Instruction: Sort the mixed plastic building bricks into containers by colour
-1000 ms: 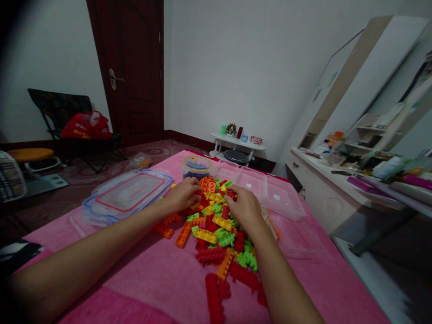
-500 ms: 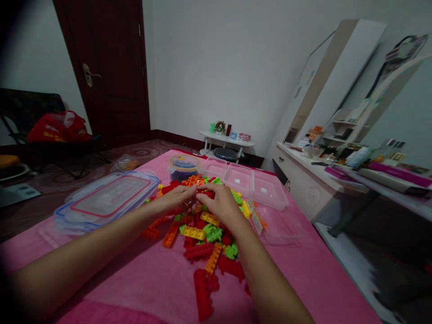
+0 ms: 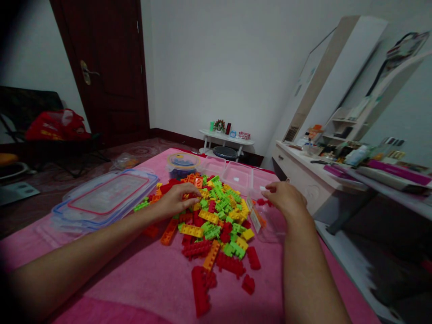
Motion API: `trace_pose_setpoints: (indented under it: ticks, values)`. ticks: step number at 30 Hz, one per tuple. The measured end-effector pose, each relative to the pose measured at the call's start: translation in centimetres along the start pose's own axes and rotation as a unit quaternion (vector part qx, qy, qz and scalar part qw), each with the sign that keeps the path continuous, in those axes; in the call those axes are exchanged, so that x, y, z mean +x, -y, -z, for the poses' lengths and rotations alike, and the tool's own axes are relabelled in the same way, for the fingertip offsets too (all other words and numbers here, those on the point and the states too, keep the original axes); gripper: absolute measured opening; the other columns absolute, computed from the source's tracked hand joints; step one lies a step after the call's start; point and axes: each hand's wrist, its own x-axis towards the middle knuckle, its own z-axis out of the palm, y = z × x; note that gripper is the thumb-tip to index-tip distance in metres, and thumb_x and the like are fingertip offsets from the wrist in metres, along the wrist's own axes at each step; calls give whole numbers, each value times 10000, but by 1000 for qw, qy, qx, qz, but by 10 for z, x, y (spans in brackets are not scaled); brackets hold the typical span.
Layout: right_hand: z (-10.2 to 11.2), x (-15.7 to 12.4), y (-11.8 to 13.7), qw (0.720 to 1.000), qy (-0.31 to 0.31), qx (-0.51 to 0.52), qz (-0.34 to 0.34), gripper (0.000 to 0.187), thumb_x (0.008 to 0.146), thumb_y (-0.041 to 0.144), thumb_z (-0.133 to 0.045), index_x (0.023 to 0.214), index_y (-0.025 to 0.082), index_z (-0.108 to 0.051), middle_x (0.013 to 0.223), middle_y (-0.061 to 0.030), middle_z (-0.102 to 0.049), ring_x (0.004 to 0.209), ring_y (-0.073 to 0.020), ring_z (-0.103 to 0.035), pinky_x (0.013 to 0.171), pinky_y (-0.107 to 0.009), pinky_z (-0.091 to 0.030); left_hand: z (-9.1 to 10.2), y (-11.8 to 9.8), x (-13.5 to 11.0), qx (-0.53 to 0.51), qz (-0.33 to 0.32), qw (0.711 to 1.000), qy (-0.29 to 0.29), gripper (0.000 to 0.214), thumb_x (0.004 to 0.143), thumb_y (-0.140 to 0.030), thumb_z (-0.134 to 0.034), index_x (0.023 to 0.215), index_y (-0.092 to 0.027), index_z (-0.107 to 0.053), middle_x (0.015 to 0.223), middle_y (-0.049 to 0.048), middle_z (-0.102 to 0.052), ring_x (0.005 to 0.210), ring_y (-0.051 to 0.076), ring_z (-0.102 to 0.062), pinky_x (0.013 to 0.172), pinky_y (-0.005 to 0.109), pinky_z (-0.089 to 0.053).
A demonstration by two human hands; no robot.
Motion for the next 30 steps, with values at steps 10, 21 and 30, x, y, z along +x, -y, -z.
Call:
trace_pose_setpoints:
  ticks: [10, 21, 30]
  values:
    - [-22, -16, 74, 954, 213, 152, 149, 288, 672, 246, -712, 953, 185, -724, 966, -64, -726, 835, -202, -666, 743, -285, -506, -6, 3, -7, 85, -85, 991, 54, 417, 862, -389, -555, 1243, -221, -582, 1321, 105, -515, 1223, 231, -467, 1035, 388, -380]
    - [-34, -25, 97, 931, 195, 262, 161, 226, 719, 238, -641, 913, 166, -733, 969, -70, -729, 835, -215, -667, 737, -306, -520, 57, 51, 48, 367, 78, 927, -20, 562, 704, -154, -646, 1254, -199, -540, 1278, 133, -522, 1168, 297, -486, 969, 422, -412]
    - [-30, -25, 100, 914, 210, 304, 168, 242, 713, 267, -623, 901, 160, -730, 912, -76, -732, 802, -221, -666, 702, -312, -527, 83, 85, 69, 461, 56, 867, 178, 533, 779, -65, -516, 1297, -181, -470, 1193, 144, -598, 1081, 251, -584, 848, 297, -464]
